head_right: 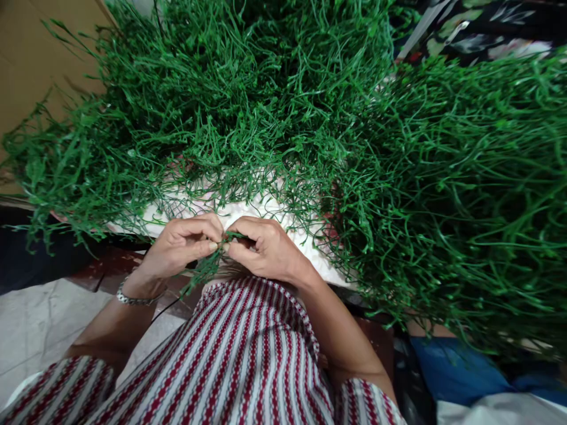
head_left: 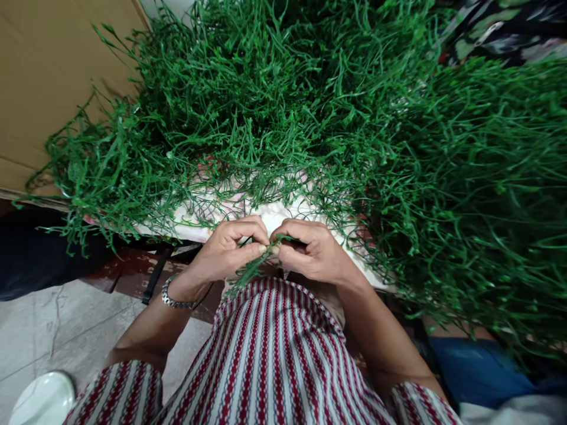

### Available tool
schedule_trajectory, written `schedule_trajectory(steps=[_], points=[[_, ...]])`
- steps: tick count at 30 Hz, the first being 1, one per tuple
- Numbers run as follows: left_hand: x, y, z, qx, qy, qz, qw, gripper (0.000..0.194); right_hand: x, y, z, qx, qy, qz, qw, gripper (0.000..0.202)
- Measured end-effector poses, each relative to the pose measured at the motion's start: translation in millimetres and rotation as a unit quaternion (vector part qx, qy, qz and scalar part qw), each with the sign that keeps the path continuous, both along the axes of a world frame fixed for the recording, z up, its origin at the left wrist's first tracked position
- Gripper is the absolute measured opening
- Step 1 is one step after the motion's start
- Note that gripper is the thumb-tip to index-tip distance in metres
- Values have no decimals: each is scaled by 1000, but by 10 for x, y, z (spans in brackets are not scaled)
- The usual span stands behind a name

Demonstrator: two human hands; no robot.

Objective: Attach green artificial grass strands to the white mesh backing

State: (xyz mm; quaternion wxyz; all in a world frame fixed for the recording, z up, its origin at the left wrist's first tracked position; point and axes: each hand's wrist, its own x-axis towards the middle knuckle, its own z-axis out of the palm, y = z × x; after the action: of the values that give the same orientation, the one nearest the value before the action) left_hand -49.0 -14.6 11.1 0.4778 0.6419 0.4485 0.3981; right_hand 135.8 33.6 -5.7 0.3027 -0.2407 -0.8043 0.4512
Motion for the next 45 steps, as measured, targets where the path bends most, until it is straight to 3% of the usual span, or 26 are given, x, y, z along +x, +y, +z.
schedule_trajectory(steps=[4, 7, 13, 17, 20, 24, 26, 29, 34, 39, 45], points=[[94, -59, -48, 55, 72, 68, 994, 9, -52, -42, -110, -99, 37, -11, 994, 21], [153, -95, -84, 108, 139, 95, 980, 11, -85, -98, -154, -127, 50, -50, 989, 29], [112, -104, -44, 119, 160, 57, 978, 13, -49, -100, -97, -60, 19, -39, 997, 18], [62, -122, 51, 135, 182, 16, 974, 13, -47, -89, -76, -34, 65, -56, 996, 4], [48, -132, 65, 120, 188, 2, 975, 12, -71, -131, -98, -84, 102, -72, 989, 2], [77, -138, -5, 127, 207, 13, 970, 10, -82, -213, -157, -208, 122, -93, 966, 9], [103, -143, -44, 135, 213, 22, 967, 10, -74, -240, -186, -225, 125, -94, 962, 13], [127, -155, -76, 131, 219, 35, 966, 10, -49, -252, -213, -171, 103, -88, 976, 13], [83, -165, -42, 124, 230, 34, 965, 12, 10, -216, -169, 23, -34, -67, 997, 4], [29, -144, -19, 101, 212, 0, 972, 12, 40, -174, -42, 237, -199, -60, 949, 9], [48, -130, -121, -23, 163, 2, 986, 12, 18, -187, -61, 344, -240, -81, 904, 15]])
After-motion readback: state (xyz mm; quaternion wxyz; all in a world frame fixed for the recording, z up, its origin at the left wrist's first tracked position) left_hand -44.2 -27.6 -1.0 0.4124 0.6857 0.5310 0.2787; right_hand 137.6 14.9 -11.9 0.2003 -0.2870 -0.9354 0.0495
